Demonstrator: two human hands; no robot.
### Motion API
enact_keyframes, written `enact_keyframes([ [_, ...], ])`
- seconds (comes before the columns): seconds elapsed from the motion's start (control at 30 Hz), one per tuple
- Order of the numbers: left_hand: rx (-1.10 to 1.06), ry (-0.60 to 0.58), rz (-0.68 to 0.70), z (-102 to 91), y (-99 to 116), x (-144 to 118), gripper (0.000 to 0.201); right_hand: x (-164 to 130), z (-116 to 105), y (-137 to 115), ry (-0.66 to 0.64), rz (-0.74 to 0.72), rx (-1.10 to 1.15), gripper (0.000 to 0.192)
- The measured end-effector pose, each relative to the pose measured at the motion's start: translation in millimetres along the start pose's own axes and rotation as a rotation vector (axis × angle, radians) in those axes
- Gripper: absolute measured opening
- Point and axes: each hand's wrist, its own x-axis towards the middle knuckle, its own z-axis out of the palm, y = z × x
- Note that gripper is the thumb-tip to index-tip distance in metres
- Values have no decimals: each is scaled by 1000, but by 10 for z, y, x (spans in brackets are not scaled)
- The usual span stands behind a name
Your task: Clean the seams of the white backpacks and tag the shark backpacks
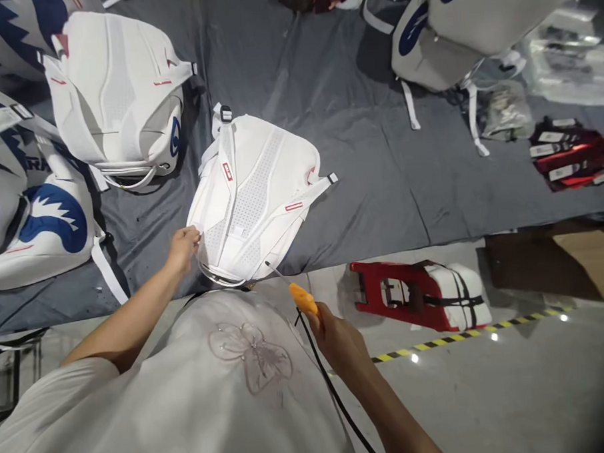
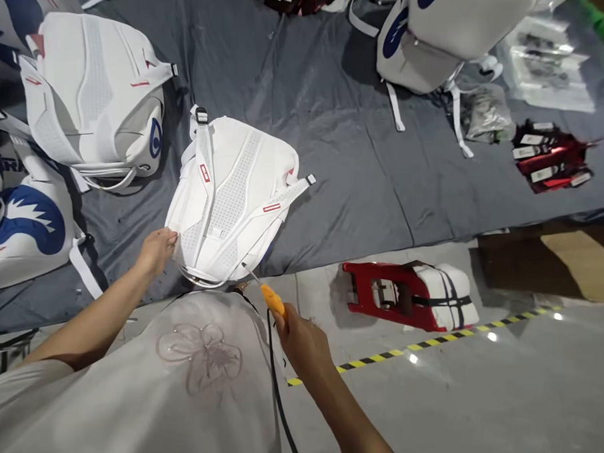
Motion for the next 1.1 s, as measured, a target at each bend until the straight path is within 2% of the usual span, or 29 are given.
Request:
enact_keyframes([
  [0.07, -80, -130, -134, -2, 38, 110, 36, -26, 189, -96, 16, 44, 36, 28],
  [0.2, -224, -414, -305, 262, 38, 169, 44, 98, 421, -255, 135, 100, 87, 26],
  [0.33, -336, -631, -384, 432, -47, 153, 64, 364, 507, -409, 216, 102, 142, 27],
  [0.47, -540, -861, -438, 392, -109, 226, 86, 508, 542, -434, 253, 80, 173, 30],
  [0.53, -572, -888, -456, 364, -125, 278, 93, 507, 568, -378, 275, 121, 171, 33],
  [0.7, -549, -856, -496, 359, -155, 342, 99, 553, 633, -217, 330, 230, 143, 35],
  [0.93, -575, -915, -442, 283, -125, 221, 95, 747, 653, -131, 347, 229, 127, 29],
  [1.1, -589, -844, -424, 370, -172, 193, 98, 817, 658, -58, 356, 238, 184, 32],
])
